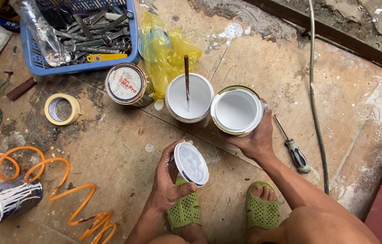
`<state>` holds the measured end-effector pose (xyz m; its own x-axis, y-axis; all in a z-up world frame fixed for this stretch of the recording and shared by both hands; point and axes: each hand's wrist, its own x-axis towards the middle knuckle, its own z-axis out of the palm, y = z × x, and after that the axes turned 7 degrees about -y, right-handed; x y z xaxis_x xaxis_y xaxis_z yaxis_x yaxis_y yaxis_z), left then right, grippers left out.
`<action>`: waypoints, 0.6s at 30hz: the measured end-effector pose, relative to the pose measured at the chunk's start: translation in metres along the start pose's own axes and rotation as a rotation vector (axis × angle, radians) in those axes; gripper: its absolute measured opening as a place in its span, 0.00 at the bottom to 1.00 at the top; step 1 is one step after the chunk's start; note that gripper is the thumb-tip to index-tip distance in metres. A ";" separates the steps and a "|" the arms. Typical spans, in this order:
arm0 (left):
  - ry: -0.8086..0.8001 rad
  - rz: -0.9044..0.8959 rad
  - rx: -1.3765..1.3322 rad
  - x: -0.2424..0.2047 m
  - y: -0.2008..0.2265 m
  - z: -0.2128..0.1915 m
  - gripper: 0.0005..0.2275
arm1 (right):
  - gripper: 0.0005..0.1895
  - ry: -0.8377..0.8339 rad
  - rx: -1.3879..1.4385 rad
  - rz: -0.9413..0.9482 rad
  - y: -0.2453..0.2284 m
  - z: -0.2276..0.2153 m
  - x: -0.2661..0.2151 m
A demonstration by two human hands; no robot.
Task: The person opens a paint can using a screwdriver and pours the white paint into a plastic container. They then stir the paint with a brush, add water from a plastic bottle, and continue mixing the contents thoroughly.
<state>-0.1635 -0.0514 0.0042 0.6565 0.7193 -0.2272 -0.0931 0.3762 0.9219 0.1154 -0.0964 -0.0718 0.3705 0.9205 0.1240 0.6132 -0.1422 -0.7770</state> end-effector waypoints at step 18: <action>-0.201 0.228 1.050 0.028 0.018 0.044 0.49 | 0.67 -0.027 0.214 -0.023 0.041 0.022 -0.121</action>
<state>-0.1141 -0.0499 0.0286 0.8238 0.5647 -0.0492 0.3942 -0.5083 0.7657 0.0800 -0.2057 -0.1324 0.3375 0.9324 0.1294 0.4587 -0.0429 -0.8876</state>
